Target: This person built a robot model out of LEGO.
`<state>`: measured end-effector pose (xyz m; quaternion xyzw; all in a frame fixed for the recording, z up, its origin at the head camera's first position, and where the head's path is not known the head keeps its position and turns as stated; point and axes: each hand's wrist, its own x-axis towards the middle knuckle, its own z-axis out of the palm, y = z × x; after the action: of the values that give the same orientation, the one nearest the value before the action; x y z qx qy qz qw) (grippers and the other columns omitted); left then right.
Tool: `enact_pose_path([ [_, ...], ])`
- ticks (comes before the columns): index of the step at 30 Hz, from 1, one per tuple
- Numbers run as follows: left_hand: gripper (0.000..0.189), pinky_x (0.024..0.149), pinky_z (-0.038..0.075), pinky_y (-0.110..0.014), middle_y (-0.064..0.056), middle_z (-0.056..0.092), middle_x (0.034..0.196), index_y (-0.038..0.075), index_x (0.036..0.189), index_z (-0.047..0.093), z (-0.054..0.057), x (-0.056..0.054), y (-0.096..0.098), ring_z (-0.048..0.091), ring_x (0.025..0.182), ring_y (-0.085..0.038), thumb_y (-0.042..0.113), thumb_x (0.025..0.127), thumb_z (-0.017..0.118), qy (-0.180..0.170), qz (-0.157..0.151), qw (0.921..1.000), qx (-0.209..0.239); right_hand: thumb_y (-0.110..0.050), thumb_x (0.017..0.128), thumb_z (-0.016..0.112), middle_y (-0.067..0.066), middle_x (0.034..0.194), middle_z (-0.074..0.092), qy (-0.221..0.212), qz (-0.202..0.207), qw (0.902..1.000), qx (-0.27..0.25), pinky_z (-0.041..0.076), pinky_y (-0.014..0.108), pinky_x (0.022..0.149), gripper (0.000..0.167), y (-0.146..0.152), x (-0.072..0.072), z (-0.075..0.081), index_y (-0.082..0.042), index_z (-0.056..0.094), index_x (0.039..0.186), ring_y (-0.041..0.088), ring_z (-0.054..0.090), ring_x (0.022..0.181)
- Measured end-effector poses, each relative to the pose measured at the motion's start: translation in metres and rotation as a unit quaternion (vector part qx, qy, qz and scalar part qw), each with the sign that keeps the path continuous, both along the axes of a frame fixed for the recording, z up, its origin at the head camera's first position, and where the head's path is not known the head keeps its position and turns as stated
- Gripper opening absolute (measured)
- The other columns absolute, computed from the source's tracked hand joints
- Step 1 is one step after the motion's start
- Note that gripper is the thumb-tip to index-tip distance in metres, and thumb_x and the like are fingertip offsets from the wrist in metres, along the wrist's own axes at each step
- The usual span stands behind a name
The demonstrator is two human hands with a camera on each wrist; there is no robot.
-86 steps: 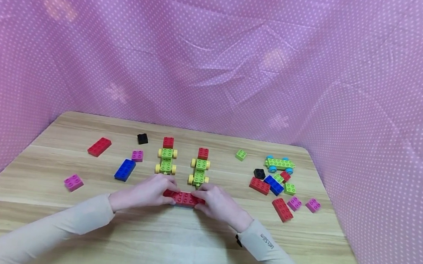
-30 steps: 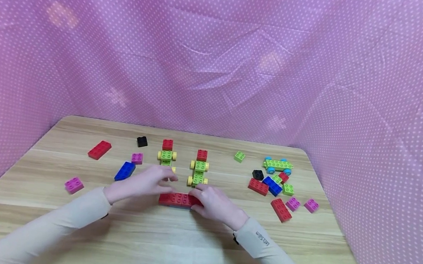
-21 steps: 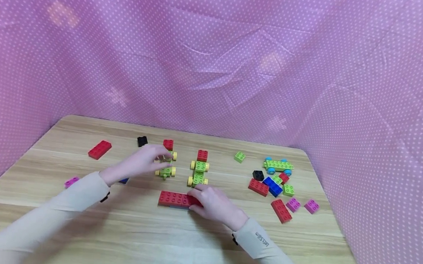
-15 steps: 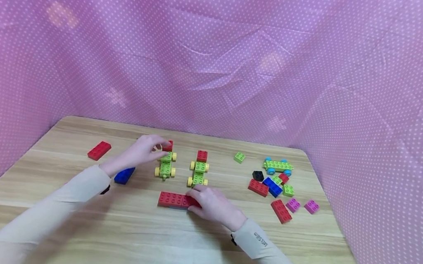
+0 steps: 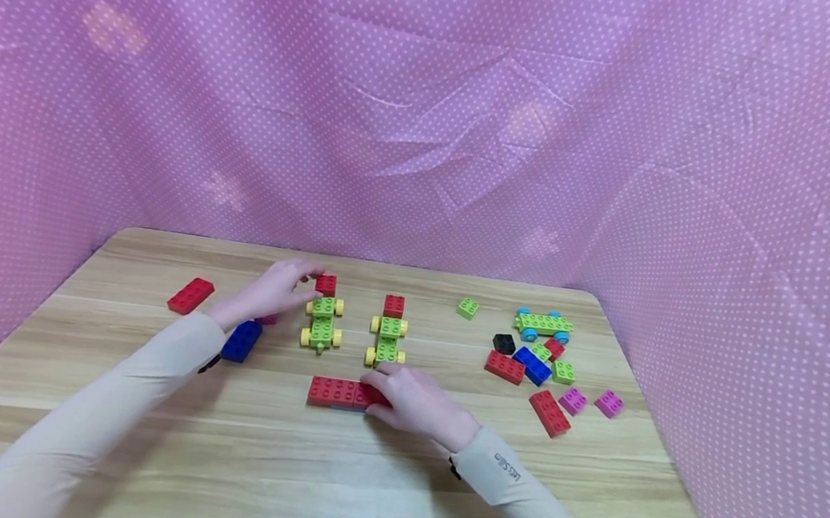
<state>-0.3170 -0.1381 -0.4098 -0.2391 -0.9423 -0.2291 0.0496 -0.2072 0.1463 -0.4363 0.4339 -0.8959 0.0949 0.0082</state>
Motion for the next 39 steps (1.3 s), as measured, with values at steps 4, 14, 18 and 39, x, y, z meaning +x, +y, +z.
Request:
enact_pose_path([
  [4,0.042,0.098,0.055,-0.049,-0.023,0.066,0.125,-0.004,0.129,0.06,-0.001,-0.002,0.0,0.064,0.114,-0.038,0.016,0.093,0.068,-0.003,0.002,1.0,-0.004,-0.027,0.088,0.075,0.0,0.103,0.07,0.005,0.002,1.0,0.003,0.058,0.019,0.077,0.038,-0.001,0.0,0.0,-0.012,0.067,0.122,0.008,0.067,0.085],
  [14,0.036,0.094,0.057,-0.046,-0.02,0.069,0.121,-0.002,0.124,0.065,0.0,0.001,0.003,0.067,0.108,-0.036,0.013,0.091,0.07,0.001,-0.003,1.0,0.002,-0.025,0.088,0.074,0.0,0.104,0.07,0.014,0.003,0.9999,0.003,0.058,0.02,0.078,0.038,-0.001,-0.001,-0.002,-0.012,0.067,0.123,0.009,0.067,0.086],
  [18,0.037,0.092,0.058,-0.045,-0.019,0.069,0.122,-0.001,0.125,0.065,0.001,0.003,0.002,0.068,0.106,-0.034,0.014,0.091,0.07,0.001,-0.008,1.0,0.0,-0.024,0.088,0.074,0.0,0.105,0.071,0.009,0.005,0.9999,0.001,0.059,0.02,0.08,0.037,0.0,-0.002,-0.003,-0.012,0.067,0.122,0.009,0.068,0.088],
  [39,0.036,0.089,0.059,-0.044,-0.018,0.071,0.119,-0.002,0.123,0.066,0.003,0.011,-0.004,0.069,0.102,-0.032,0.013,0.09,0.071,-0.013,-0.011,0.9998,0.011,-0.018,0.088,0.074,0.003,0.111,0.072,0.002,0.026,0.9992,-0.031,0.059,0.024,0.089,0.035,0.004,-0.007,0.003,-0.009,0.067,0.121,0.012,0.069,0.098],
])
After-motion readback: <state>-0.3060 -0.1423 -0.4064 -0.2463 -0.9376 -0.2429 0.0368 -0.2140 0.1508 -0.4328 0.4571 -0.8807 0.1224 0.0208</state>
